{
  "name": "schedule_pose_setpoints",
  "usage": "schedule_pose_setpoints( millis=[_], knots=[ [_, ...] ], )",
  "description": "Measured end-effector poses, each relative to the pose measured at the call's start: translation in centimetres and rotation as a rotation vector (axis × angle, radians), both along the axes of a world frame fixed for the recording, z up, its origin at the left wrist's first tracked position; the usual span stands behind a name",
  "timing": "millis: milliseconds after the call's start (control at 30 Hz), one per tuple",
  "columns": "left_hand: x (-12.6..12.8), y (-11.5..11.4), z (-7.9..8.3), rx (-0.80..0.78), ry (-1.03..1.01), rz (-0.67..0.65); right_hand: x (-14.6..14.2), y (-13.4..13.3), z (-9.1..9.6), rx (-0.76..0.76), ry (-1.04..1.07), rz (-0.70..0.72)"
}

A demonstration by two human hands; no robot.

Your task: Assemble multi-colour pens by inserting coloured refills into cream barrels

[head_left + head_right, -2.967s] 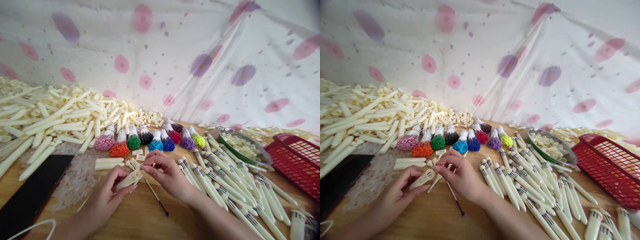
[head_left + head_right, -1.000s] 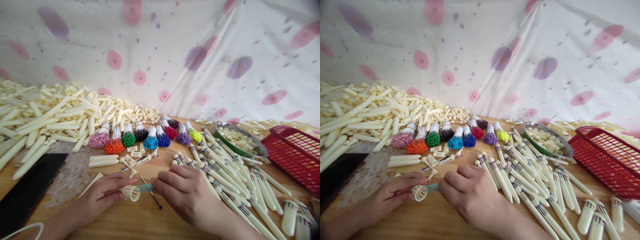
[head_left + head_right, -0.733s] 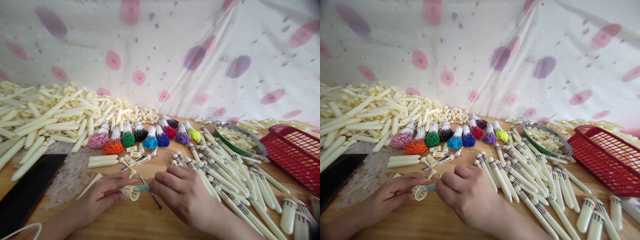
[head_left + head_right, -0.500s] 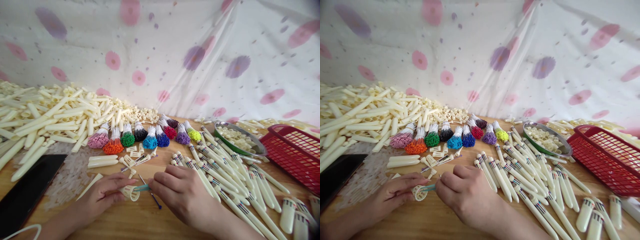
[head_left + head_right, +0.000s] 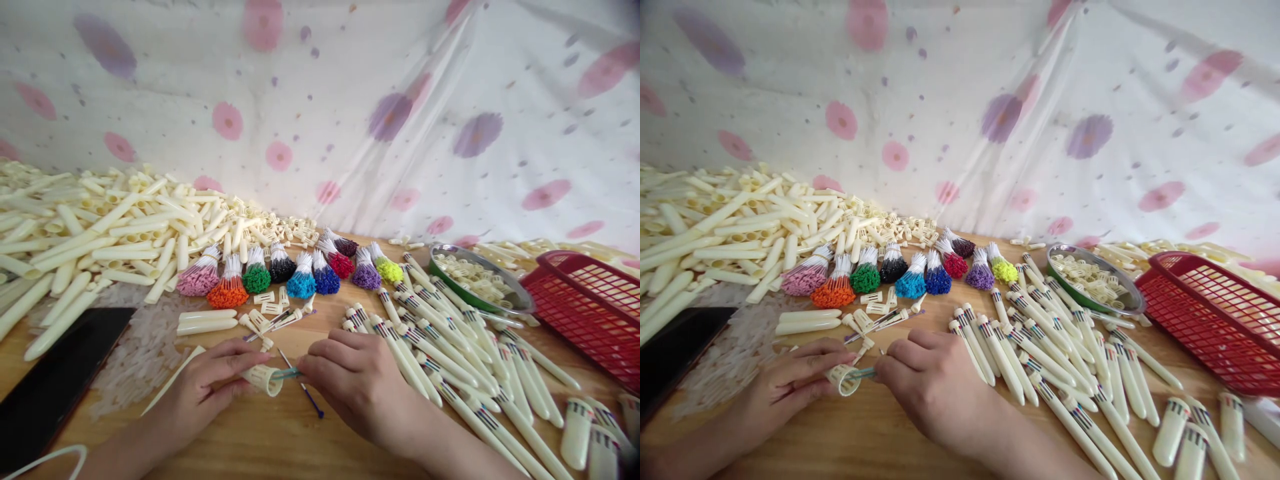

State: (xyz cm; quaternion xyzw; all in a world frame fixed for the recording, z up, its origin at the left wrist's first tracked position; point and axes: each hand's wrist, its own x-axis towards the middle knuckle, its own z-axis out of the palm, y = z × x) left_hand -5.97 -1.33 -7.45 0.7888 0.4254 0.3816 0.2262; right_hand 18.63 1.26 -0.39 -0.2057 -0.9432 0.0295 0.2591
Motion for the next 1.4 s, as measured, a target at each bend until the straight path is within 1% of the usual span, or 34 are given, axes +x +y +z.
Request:
schedule_pose_setpoints(
  millis=[100, 167, 333, 433, 567, 667, 733, 767, 833, 900, 967, 1000, 1067, 1167, 1233, 1300, 1367, 1400],
  knots=[
    [0.1, -0.2, -0.1, 0.066, 0.021, 0.048, -0.2, 0.1, -0.3, 0.002, 0.04, 0.017],
    [0.2, -0.3, -0.1, 0.101, 0.017, 0.086, -0.2, 0.1, -0.3, 0.035, 0.048, 0.034],
    [0.4, -0.5, 0.0, 0.145, -0.013, 0.167, 0.0, 0.2, 0.1, 0.228, 0.032, 0.086],
    [0.5, -0.5, 0.0, 0.13, -0.033, 0.218, 0.0, 0.2, 0.2, 0.322, 0.017, 0.09],
    [0.8, -0.5, 0.2, 0.057, -0.097, 0.238, 0.0, 0.1, 0.4, 0.356, 0.0, 0.067],
    [0.9, -0.4, 0.2, 0.012, -0.167, 0.243, 0.2, 0.2, 0.6, 0.323, -0.02, 0.053],
    [0.8, -0.4, 0.1, -0.014, -0.194, 0.241, 0.3, 0.3, 0.6, 0.258, 0.007, 0.019],
    [0.8, -0.4, 0.1, -0.023, -0.204, 0.239, 0.3, 0.5, 0.5, 0.207, 0.032, -0.024],
    [0.7, -0.3, -0.1, -0.036, -0.233, 0.244, 0.3, 0.7, 0.0, 0.072, 0.037, -0.165],
    [0.6, -0.2, -0.2, -0.044, -0.281, 0.26, 0.2, 1.1, -1.0, -0.056, -0.082, -0.357],
    [0.6, -0.1, -0.3, -0.059, -0.336, 0.285, 0.1, 1.4, -2.2, -0.138, -0.304, -0.508],
    [0.7, 0.0, -0.4, -0.072, -0.365, 0.303, 0.0, 1.6, -2.8, -0.158, -0.413, -0.55],
    [0.8, 0.1, -0.5, -0.105, -0.414, 0.344, -0.1, 1.9, -3.9, -0.152, -0.569, -0.583],
    [1.0, 0.0, -0.5, -0.166, -0.449, 0.402, -0.2, 2.3, -4.8, -0.11, -0.664, -0.602],
    [1.2, -0.1, -0.3, -0.235, -0.465, 0.422, -0.4, 2.6, -4.6, -0.115, -0.652, -0.645],
    [1.3, -0.2, 0.0, -0.294, -0.472, 0.455, -0.9, 2.8, -4.0, -0.132, -0.569, -0.69],
    [1.4, -0.2, 0.2, -0.343, -0.492, 0.496, -2.1, 3.0, -3.3, -0.168, -0.445, -0.689],
    [1.5, -0.1, 0.3, -0.36, -0.511, 0.52, -3.0, 3.1, -3.0, -0.2, -0.39, -0.666]
  ],
)
